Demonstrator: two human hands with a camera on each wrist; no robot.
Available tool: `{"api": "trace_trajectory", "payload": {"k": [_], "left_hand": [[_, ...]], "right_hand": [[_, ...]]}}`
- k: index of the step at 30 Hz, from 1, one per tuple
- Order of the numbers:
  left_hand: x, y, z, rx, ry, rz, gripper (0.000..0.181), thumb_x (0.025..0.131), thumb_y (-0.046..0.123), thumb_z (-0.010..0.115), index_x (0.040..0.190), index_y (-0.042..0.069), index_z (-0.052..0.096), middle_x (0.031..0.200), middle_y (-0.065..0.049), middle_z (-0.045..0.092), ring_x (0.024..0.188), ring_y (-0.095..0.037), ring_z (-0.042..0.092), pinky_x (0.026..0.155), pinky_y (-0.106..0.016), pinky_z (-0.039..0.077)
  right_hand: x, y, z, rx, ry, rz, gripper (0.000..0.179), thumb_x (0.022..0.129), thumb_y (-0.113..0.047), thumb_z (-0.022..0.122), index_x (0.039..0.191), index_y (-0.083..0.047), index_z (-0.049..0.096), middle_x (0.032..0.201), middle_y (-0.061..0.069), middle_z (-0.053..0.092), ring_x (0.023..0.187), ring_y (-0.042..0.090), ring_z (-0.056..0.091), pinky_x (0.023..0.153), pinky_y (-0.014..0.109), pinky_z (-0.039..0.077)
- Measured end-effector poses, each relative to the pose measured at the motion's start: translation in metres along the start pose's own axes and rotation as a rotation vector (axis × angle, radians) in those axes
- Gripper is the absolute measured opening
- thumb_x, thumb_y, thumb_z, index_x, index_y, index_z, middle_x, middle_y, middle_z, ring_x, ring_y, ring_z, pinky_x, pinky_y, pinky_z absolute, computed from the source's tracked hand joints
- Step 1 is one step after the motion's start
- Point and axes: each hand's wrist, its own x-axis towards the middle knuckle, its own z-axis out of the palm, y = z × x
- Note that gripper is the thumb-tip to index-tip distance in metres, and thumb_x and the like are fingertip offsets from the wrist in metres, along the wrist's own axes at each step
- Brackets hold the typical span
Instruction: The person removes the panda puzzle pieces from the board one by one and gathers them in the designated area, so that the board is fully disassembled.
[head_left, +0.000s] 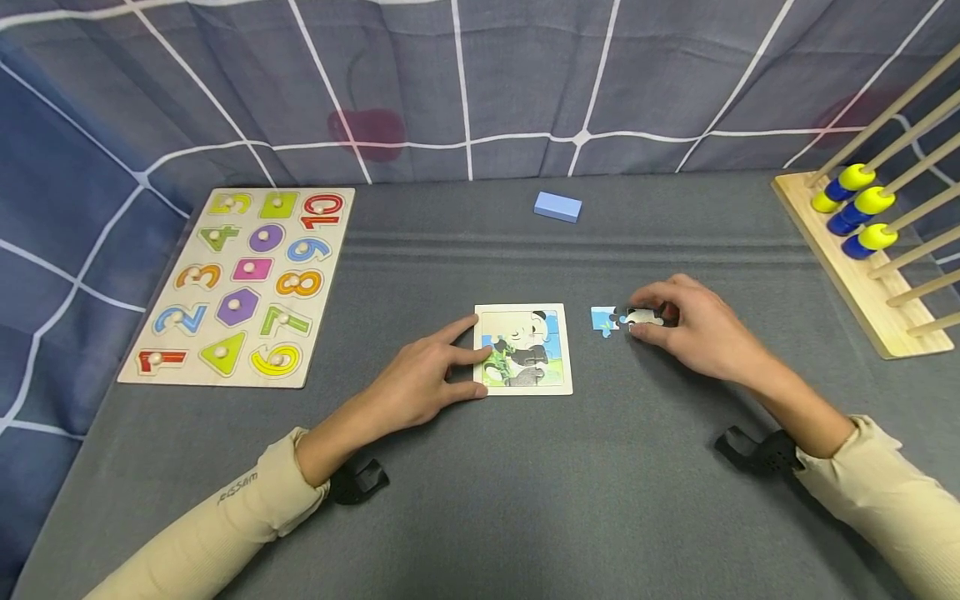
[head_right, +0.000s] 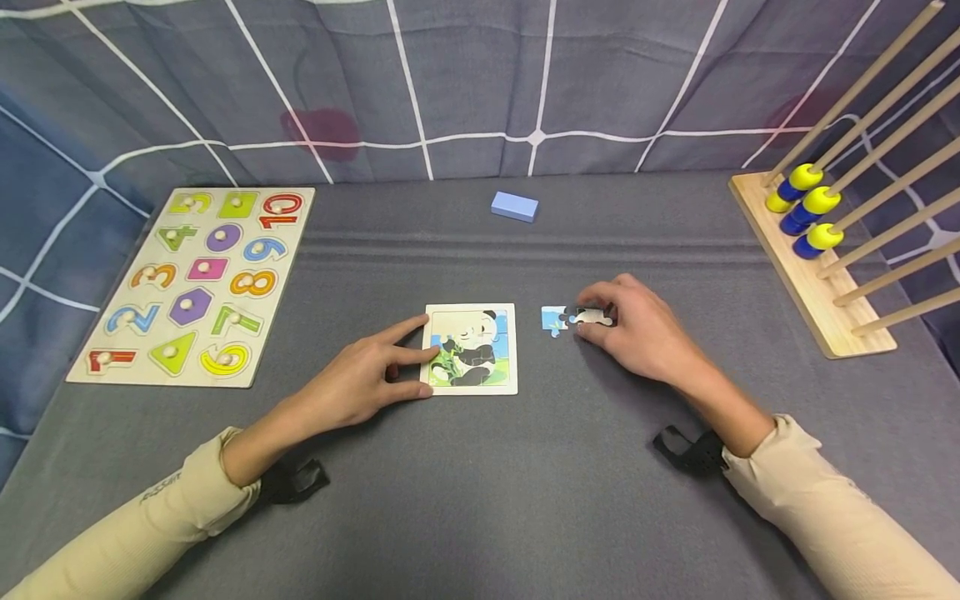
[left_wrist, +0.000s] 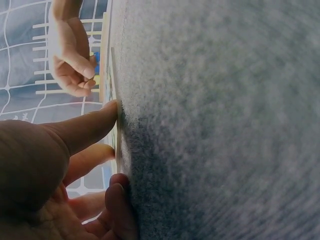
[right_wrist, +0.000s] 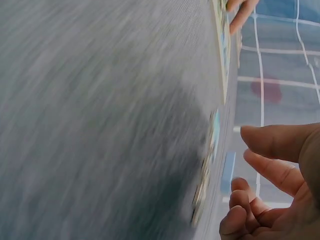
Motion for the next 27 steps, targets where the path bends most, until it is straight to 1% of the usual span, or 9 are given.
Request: {"api": "trace_trajectory", "payload": {"k": [3, 6, 12, 15, 18, 23, 27], "left_hand": [[0.000, 0.000, 0.000, 0.005, 0.000, -0.001, 0.052, 0.086, 0.031, 0.078, 0.132, 0.012, 0.064, 0.157, -0.015, 0.033, 0.133, -0.036, 0.044, 0.102, -0.051, 0.040], [0.000, 0.001, 0.000, 0.000, -0.002, -0.004, 0.052, 0.085, 0.031, 0.078, 0.133, 0.013, 0.064, 0.157, -0.014, 0.032, 0.134, -0.036, 0.043, 0.102, -0.051, 0.039], [0.000, 0.000, 0.002, -0.010, -0.014, -0.007, 0.052, 0.086, 0.030, 0.078, 0.133, 0.012, 0.064, 0.158, -0.012, 0.032, 0.134, -0.035, 0.043, 0.102, -0.050, 0.039], [0.000, 0.000, 0.003, -0.009, -0.013, 0.000, 0.051, 0.086, 0.030, 0.078, 0.132, 0.012, 0.064, 0.157, -0.013, 0.032, 0.133, -0.034, 0.044, 0.102, -0.050, 0.040], [0.001, -0.001, 0.002, -0.010, -0.010, 0.005, 0.051, 0.086, 0.030, 0.078, 0.132, 0.011, 0.064, 0.157, -0.013, 0.032, 0.132, -0.034, 0.045, 0.101, -0.050, 0.041], [0.001, -0.001, 0.002, -0.007, -0.009, 0.006, 0.052, 0.086, 0.030, 0.078, 0.132, 0.012, 0.064, 0.157, -0.013, 0.032, 0.131, -0.034, 0.046, 0.101, -0.050, 0.041], [0.000, -0.001, 0.001, -0.006, -0.009, 0.001, 0.052, 0.086, 0.031, 0.078, 0.132, 0.012, 0.064, 0.157, -0.013, 0.032, 0.131, -0.033, 0.046, 0.101, -0.049, 0.041]], "right_hand": [[0.003, -0.012, 0.005, 0.040, -0.011, -0.043, 0.025, 0.086, -0.011, 0.077, 0.111, -0.007, 0.072, 0.090, 0.006, 0.057, 0.077, 0.018, 0.047, 0.066, 0.032, 0.036], [0.008, -0.024, 0.013, 0.075, -0.048, -0.070, 0.025, 0.086, -0.009, 0.076, 0.111, -0.008, 0.073, 0.090, 0.005, 0.058, 0.077, 0.017, 0.049, 0.067, 0.033, 0.039], [0.017, -0.042, 0.033, 0.094, -0.134, -0.072, 0.026, 0.087, -0.008, 0.075, 0.114, -0.010, 0.072, 0.090, 0.004, 0.058, 0.078, 0.019, 0.049, 0.068, 0.037, 0.039], [0.023, -0.049, 0.043, 0.088, -0.181, -0.081, 0.028, 0.089, -0.009, 0.073, 0.117, -0.009, 0.072, 0.090, 0.004, 0.057, 0.078, 0.018, 0.049, 0.068, 0.036, 0.039], [0.028, -0.054, 0.051, 0.063, -0.208, -0.093, 0.029, 0.090, -0.010, 0.072, 0.119, -0.008, 0.071, 0.089, 0.003, 0.056, 0.077, 0.016, 0.049, 0.067, 0.036, 0.039], [0.033, -0.056, 0.054, 0.018, -0.216, -0.089, 0.031, 0.088, -0.009, 0.074, 0.119, -0.008, 0.072, 0.086, 0.002, 0.055, 0.075, 0.017, 0.049, 0.066, 0.035, 0.038], [0.036, -0.058, 0.054, 0.007, -0.226, -0.092, 0.030, 0.088, -0.009, 0.074, 0.118, -0.009, 0.072, 0.085, 0.002, 0.055, 0.075, 0.017, 0.049, 0.066, 0.036, 0.038]]}}
